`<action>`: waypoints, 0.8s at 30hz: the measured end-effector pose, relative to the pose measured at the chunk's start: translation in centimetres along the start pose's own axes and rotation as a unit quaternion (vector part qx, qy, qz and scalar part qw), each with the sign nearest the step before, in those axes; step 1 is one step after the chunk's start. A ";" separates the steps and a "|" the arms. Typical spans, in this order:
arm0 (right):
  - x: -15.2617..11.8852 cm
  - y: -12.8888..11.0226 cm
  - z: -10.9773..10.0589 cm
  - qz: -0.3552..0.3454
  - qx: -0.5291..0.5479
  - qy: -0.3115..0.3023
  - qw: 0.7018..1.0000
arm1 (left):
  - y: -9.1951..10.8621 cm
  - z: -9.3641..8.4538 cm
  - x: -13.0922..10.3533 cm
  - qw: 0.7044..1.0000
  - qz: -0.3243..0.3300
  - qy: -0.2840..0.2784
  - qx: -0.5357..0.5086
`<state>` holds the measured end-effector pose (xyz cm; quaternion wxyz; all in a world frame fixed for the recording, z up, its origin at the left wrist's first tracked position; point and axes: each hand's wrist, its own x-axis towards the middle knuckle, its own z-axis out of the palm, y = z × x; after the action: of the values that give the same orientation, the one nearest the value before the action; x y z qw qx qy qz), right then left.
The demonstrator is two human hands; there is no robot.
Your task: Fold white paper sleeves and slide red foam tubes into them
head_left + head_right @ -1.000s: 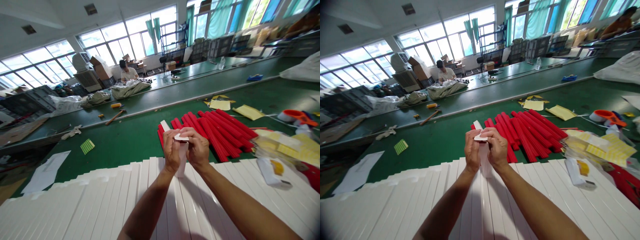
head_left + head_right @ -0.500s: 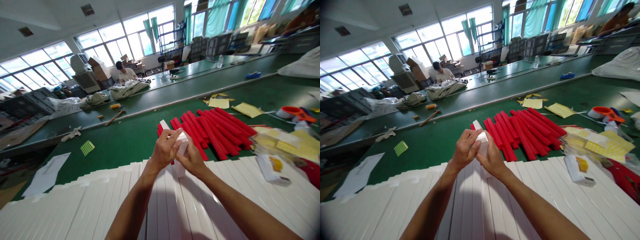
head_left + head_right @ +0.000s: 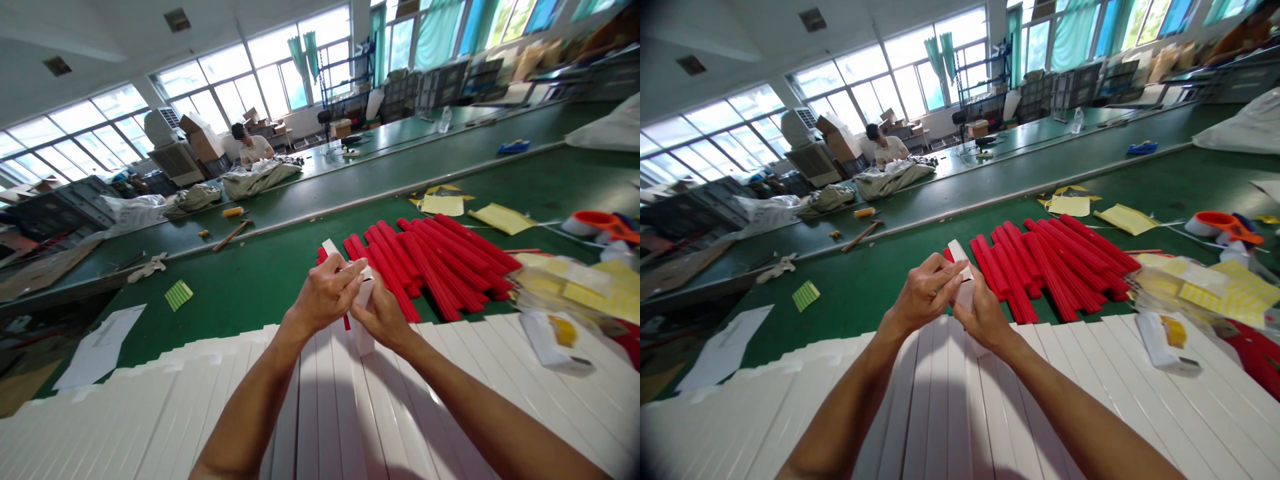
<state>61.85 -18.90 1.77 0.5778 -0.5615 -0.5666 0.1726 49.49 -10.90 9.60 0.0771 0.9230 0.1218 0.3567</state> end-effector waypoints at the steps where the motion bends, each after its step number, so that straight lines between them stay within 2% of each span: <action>1: 0.1 -0.1 0.0 0.001 0.001 -0.002 1.000 | -0.1 -0.1 0.1 1.000 0.001 -0.007 0.004; 5: 0.2 -0.2 -0.2 0.001 -0.003 -0.010 1.000 | -0.2 -1.0 0.2 0.997 0.024 -0.062 0.034; 9: 0.4 -0.1 -0.3 -0.031 -0.007 -0.012 0.999 | -0.1 -1.3 0.0 0.991 0.079 -0.099 0.048; 14: 0.5 0.4 -0.5 -0.049 0.009 -0.019 0.999 | 0.5 -0.7 -0.4 0.987 0.098 -0.086 0.093; 18: 0.6 0.5 -0.8 -0.050 0.012 -0.033 0.998 | 0.7 -0.5 -0.4 0.985 0.119 -0.090 0.089; 24: 0.5 0.8 -0.8 -0.067 0.017 -0.049 0.996 | 0.8 0.3 -0.4 0.992 0.072 -0.071 0.078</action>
<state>63.04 -18.61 1.55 0.5691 -0.5029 -0.6277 0.1709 49.53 -11.81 9.35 -0.0128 0.9555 0.0766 0.2845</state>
